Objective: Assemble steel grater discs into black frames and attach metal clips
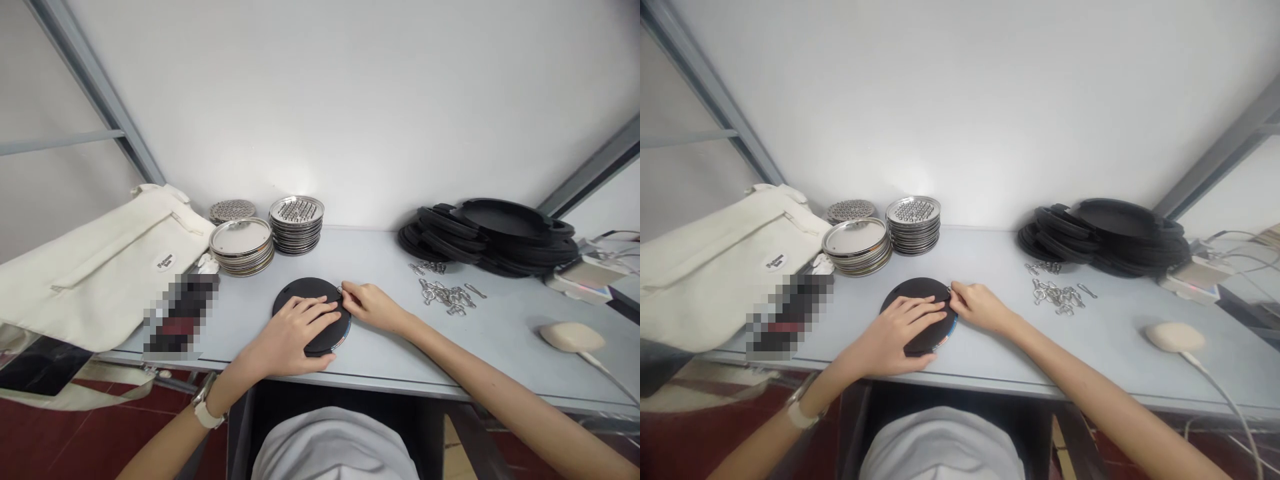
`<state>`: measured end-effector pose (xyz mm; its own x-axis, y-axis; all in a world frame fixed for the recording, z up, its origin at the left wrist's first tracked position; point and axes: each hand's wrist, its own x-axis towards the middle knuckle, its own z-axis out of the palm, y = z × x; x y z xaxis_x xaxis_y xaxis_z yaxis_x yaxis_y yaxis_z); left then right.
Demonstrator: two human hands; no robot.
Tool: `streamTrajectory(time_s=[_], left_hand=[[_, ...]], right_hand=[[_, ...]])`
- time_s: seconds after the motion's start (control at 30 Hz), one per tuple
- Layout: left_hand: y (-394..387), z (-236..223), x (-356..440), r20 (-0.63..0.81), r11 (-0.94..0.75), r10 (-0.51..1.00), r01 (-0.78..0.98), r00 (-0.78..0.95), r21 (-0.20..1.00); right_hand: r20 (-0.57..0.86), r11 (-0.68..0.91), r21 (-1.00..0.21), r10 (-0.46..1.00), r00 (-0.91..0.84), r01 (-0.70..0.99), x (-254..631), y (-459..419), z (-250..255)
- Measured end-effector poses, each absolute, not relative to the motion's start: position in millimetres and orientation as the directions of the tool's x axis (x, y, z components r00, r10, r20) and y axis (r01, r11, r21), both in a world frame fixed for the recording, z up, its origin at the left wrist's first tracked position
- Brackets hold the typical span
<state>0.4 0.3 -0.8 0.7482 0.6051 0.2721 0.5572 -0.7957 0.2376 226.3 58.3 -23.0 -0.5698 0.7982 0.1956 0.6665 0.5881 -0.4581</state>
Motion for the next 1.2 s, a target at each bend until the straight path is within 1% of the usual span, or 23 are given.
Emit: streamTrajectory(time_s=[0.73, 1.03, 1.2], left_hand=[[-0.3, 0.2, 0.9, 0.274, -0.796, 0.604, 0.555, 0.748, 0.242], [-0.3, -0.1, 1.3, 0.264, -0.798, 0.602, 0.554, 0.753, 0.238], [0.5, 0.0, 1.0, 0.259, -0.797, 0.602, 0.552, 0.755, 0.243]], right_hand=[[0.177, 0.577, -0.434, 0.808, -0.562, 0.692, 225.4, 58.3, -21.0], [0.177, 0.576, -0.454, 0.806, -0.564, 0.680, 225.5, 56.1, -19.1], [0.184, 0.580, -0.438, 0.806, -0.563, 0.687, 225.0, 56.9, -19.7]])
